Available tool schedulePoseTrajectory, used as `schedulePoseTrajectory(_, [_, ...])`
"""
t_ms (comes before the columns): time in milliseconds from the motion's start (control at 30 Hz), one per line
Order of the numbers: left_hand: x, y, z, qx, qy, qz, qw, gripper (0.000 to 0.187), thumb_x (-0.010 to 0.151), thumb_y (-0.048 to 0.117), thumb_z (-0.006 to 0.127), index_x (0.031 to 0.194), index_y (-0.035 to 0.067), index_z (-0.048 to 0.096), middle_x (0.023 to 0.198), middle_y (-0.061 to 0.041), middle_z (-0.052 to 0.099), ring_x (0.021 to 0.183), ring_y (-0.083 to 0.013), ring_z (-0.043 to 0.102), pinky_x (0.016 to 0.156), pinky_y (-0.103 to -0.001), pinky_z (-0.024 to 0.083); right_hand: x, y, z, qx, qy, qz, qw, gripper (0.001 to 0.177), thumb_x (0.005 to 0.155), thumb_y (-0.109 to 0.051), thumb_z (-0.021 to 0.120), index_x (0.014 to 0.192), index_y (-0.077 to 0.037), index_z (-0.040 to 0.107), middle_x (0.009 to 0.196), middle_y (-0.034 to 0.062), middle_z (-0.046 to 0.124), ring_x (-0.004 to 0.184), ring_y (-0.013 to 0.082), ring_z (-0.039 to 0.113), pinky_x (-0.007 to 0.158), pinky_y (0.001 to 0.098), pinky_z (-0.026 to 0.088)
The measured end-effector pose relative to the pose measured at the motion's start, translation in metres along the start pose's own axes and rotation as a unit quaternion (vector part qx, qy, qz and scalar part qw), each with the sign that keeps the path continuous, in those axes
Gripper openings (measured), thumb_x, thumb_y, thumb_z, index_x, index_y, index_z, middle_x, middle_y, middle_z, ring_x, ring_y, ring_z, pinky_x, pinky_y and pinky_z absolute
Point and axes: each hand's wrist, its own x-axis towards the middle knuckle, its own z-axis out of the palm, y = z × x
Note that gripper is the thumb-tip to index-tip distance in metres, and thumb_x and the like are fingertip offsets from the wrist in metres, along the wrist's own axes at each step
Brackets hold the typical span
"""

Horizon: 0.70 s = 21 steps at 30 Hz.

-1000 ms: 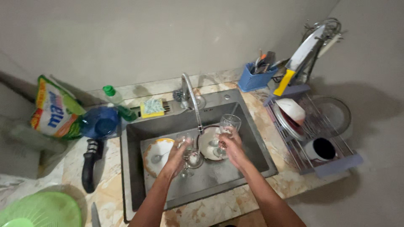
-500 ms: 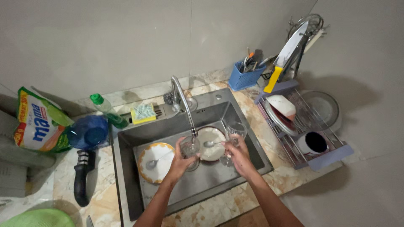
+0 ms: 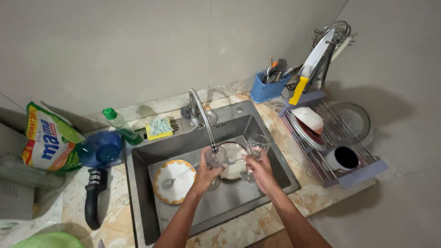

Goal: The person sets a dining table by placing spoons and forks on plates, then rinses two wine glasses at the kitchen sink and returns them to the table. The table is set for four places with plates, glasses, and cutlery.

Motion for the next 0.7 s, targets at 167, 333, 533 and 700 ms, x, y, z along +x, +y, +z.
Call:
schedulePoseTrajectory(167, [-0.009, 0.007, 0.004, -0.044, 0.002, -0.019, 0.999, 0.089, 0.076, 0.01, 0.082, 0.15, 0.017, 0.032, 0.131, -0.013, 0.064, 0.118, -0.0252, 0.065, 0.099, -0.036, 0.055, 0.004, 0.0, 0.004, 0.006, 0.001, 0.013, 1.0, 0.042, 0.087, -0.009, 0.076, 0.121, -0.012, 0.053, 0.09, 0.002, 0.06, 0.074, 0.0116, 0.054, 0.064, 0.0281, 0.044])
schedulePoseTrajectory(333, [-0.016, 0.007, 0.007, 0.07, 0.008, -0.075, 0.995, 0.089, 0.08, 0.018, 0.082, 0.15, 0.02, 0.028, 0.136, -0.007, 0.061, 0.118, -0.0219, 0.064, 0.098, -0.034, 0.053, 0.002, 0.006, -0.003, -0.003, 0.006, 0.011, 1.0, 0.044, 0.085, -0.009, 0.075, 0.123, -0.014, 0.054, 0.088, 0.0004, 0.061, 0.074, 0.0107, 0.056, 0.066, 0.0277, 0.047])
schedulePoseTrajectory(533, [-0.007, -0.003, 0.003, -0.009, 0.003, -0.021, 1.0, 0.08, 0.081, 0.027, 0.081, 0.148, 0.016, 0.038, 0.129, -0.017, 0.065, 0.114, -0.0274, 0.066, 0.09, -0.039, 0.057, -0.007, -0.003, -0.002, -0.007, 0.008, 0.015, 1.0, 0.041, 0.087, -0.009, 0.077, 0.122, -0.012, 0.055, 0.089, 0.0007, 0.061, 0.074, 0.0116, 0.055, 0.065, 0.0284, 0.046])
schedulePoseTrajectory(700, [0.002, -0.004, 0.008, -0.218, -0.014, -0.193, 0.957, 0.068, 0.088, 0.038, 0.072, 0.143, 0.019, 0.037, 0.118, -0.01, 0.063, 0.1, -0.0253, 0.071, 0.087, -0.042, 0.062, -0.007, -0.008, 0.003, -0.015, 0.015, 0.012, 1.0, 0.043, 0.084, -0.009, 0.075, 0.12, -0.015, 0.055, 0.086, 0.0014, 0.062, 0.071, 0.0126, 0.056, 0.062, 0.0291, 0.046])
